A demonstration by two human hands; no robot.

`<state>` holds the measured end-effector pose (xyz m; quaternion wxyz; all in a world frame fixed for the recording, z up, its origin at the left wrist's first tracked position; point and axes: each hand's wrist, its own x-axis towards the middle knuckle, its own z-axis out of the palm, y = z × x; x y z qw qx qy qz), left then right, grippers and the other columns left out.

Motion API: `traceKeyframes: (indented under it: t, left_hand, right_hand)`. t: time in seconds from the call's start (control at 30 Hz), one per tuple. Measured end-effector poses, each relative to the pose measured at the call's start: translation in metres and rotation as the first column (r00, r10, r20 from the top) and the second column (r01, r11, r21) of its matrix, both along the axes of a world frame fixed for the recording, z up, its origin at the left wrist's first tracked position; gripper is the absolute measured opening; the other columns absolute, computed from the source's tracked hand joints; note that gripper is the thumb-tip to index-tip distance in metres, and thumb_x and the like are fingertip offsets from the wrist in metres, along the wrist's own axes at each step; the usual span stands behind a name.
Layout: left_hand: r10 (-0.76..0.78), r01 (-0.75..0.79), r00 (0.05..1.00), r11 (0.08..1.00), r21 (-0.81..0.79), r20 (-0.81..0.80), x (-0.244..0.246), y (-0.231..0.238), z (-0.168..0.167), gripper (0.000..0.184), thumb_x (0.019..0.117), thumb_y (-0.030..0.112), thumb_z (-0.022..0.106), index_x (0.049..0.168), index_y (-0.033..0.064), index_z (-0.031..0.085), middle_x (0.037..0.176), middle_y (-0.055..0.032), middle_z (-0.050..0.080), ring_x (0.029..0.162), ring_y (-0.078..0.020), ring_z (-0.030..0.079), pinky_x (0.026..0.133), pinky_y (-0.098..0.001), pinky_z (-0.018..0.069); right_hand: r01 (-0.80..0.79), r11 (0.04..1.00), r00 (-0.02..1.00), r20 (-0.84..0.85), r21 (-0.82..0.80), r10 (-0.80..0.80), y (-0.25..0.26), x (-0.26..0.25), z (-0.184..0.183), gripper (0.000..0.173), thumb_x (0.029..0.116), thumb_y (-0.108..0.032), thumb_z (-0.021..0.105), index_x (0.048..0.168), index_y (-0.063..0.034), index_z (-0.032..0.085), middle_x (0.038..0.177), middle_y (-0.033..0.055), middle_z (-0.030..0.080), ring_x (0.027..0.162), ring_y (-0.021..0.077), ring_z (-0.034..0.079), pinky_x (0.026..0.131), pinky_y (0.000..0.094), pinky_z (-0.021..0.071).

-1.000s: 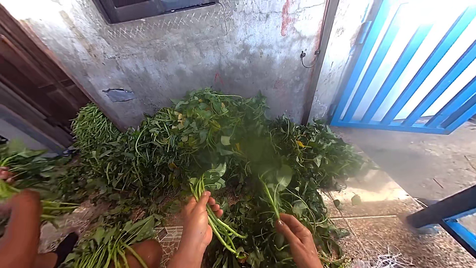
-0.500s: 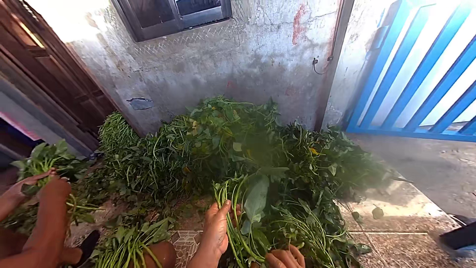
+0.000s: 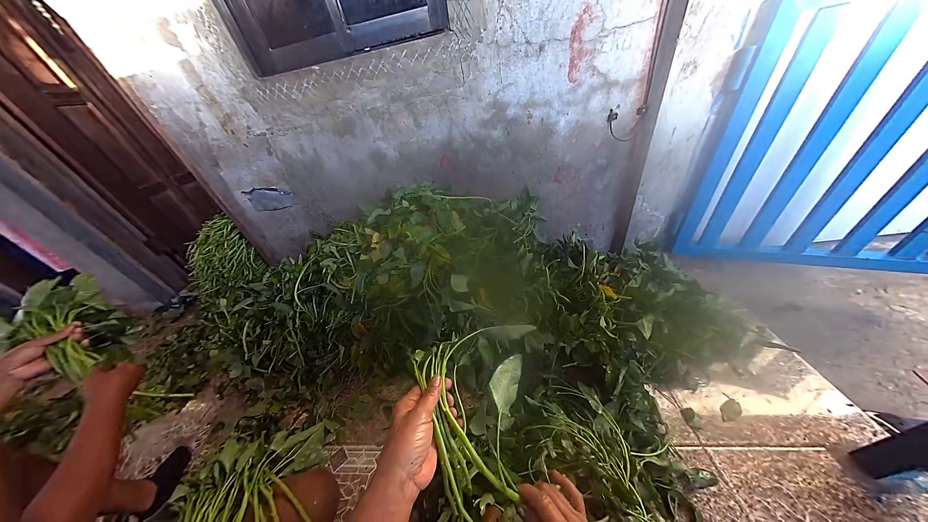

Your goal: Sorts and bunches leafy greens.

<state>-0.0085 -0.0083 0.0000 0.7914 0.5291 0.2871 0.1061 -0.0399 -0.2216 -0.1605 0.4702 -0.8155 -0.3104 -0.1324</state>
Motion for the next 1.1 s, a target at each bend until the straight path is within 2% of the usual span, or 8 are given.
traceKeyframes:
  t: [0.13, 0.27, 0.37, 0.57, 0.77, 0.87, 0.93, 1.1]
  left_hand:
    - [-0.063, 0.063, 0.998, 0.998, 0.011, -0.011, 0.000, -0.002, -0.002, 0.013, 0.1081, 0.011, 0.050, 0.110, -0.0007, 0.056, 0.082, -0.0105, 0.061, 0.066, -0.0191, 0.064, 0.063, -0.0339, 0.0601]
    - [-0.163, 0.163, 0.987, 0.987, 0.006, -0.012, 0.000, -0.013, -0.008, 0.012, 0.1071, 0.009, 0.052, 0.112, -0.0017, 0.055, 0.083, -0.0123, 0.063, 0.068, -0.0215, 0.067, 0.064, -0.0365, 0.0618]
    - [-0.236, 0.236, 0.971, 0.972, 0.015, 0.023, -0.002, -0.016, -0.009, 0.012, 0.1064, 0.007, 0.052, 0.112, -0.0028, 0.056, 0.083, -0.0123, 0.063, 0.069, -0.0215, 0.067, 0.066, -0.0360, 0.0623]
    - [-0.347, 0.337, 0.933, 0.935, 0.114, 0.092, -0.006, -0.009, -0.011, 0.016, 0.1053, 0.009, 0.052, 0.112, -0.0046, 0.058, 0.086, -0.0142, 0.067, 0.074, -0.0238, 0.070, 0.073, -0.0389, 0.0632]
    - [-0.333, 0.329, 0.939, 0.942, 0.062, 0.084, -0.004, -0.010, -0.010, 0.015, 0.1061, 0.008, 0.051, 0.111, -0.0044, 0.058, 0.083, -0.0125, 0.065, 0.071, -0.0216, 0.069, 0.071, -0.0371, 0.0630]
    - [-0.338, 0.335, 0.939, 0.940, 0.059, 0.057, -0.002, -0.013, -0.011, 0.017, 0.1071, 0.009, 0.050, 0.111, -0.0049, 0.059, 0.083, -0.0135, 0.066, 0.072, -0.0235, 0.070, 0.073, -0.0405, 0.0636]
    - [-0.345, 0.343, 0.938, 0.937, 0.062, 0.027, -0.001, -0.013, -0.012, 0.019, 0.1083, 0.011, 0.049, 0.113, -0.0051, 0.058, 0.084, -0.0154, 0.067, 0.077, -0.0283, 0.072, 0.077, -0.0448, 0.0638]
    - [-0.475, 0.476, 0.877, 0.880, 0.003, 0.074, -0.005, -0.010, -0.007, 0.023, 0.1101, 0.014, 0.043, 0.122, -0.0046, 0.050, 0.090, -0.0207, 0.071, 0.086, -0.0343, 0.074, 0.083, -0.0468, 0.0631]
  right_hand:
    - [0.108, 0.990, 0.994, -0.025, 0.088, -0.106, 0.007, -0.005, 0.014, 0.038, 0.0961, -0.040, 0.068, 0.115, -0.0087, 0.060, 0.117, 0.0171, 0.066, 0.116, 0.0305, 0.062, 0.106, 0.0562, 0.0423]
    - [0.158, 0.983, 0.987, 0.007, 0.097, -0.159, 0.033, 0.000, 0.050, 0.031, 0.0913, -0.039, 0.075, 0.112, -0.0167, 0.072, 0.108, 0.0132, 0.067, 0.105, 0.0286, 0.064, 0.094, 0.0532, 0.0480]
    - [0.039, 0.994, 0.969, -0.247, 0.099, -0.013, 0.047, 0.010, 0.058, 0.032, 0.0969, -0.035, 0.066, 0.116, -0.0104, 0.071, 0.112, 0.0126, 0.067, 0.107, 0.0293, 0.065, 0.091, 0.0569, 0.0496]
    - [-0.305, 0.830, 0.724, -0.453, 0.467, 0.521, 0.030, 0.033, 0.054, 0.016, 0.1016, -0.017, 0.061, 0.105, -0.0020, 0.063, 0.099, 0.0084, 0.064, 0.091, 0.0155, 0.064, 0.082, 0.0349, 0.0561]
    - [-0.567, 0.478, 0.176, -0.468, 0.671, 0.866, 0.009, 0.055, 0.070, 0.032, 0.1024, -0.009, 0.057, 0.134, -0.0059, 0.054, 0.110, 0.0058, 0.066, 0.099, 0.0146, 0.064, 0.090, 0.0367, 0.0537]
    - [-0.517, 0.474, 0.136, -0.478, 0.713, 0.868, 0.012, 0.051, 0.070, 0.015, 0.1061, -0.016, 0.054, 0.118, -0.0085, 0.060, 0.101, 0.0058, 0.070, 0.092, 0.0144, 0.066, 0.085, 0.0345, 0.0540]
    - [-0.426, 0.511, 0.163, -0.492, 0.747, 0.855, 0.015, 0.049, 0.070, 0.013, 0.1068, -0.018, 0.053, 0.111, -0.0084, 0.062, 0.091, 0.0068, 0.070, 0.076, 0.0122, 0.065, 0.069, 0.0287, 0.0535]
    - [-0.262, 0.562, 0.161, -0.539, 0.784, 0.827, 0.019, 0.044, 0.072, 0.023, 0.1057, -0.016, 0.055, 0.121, -0.0050, 0.068, 0.081, 0.0058, 0.070, 0.063, 0.0092, 0.062, 0.059, 0.0247, 0.0525]
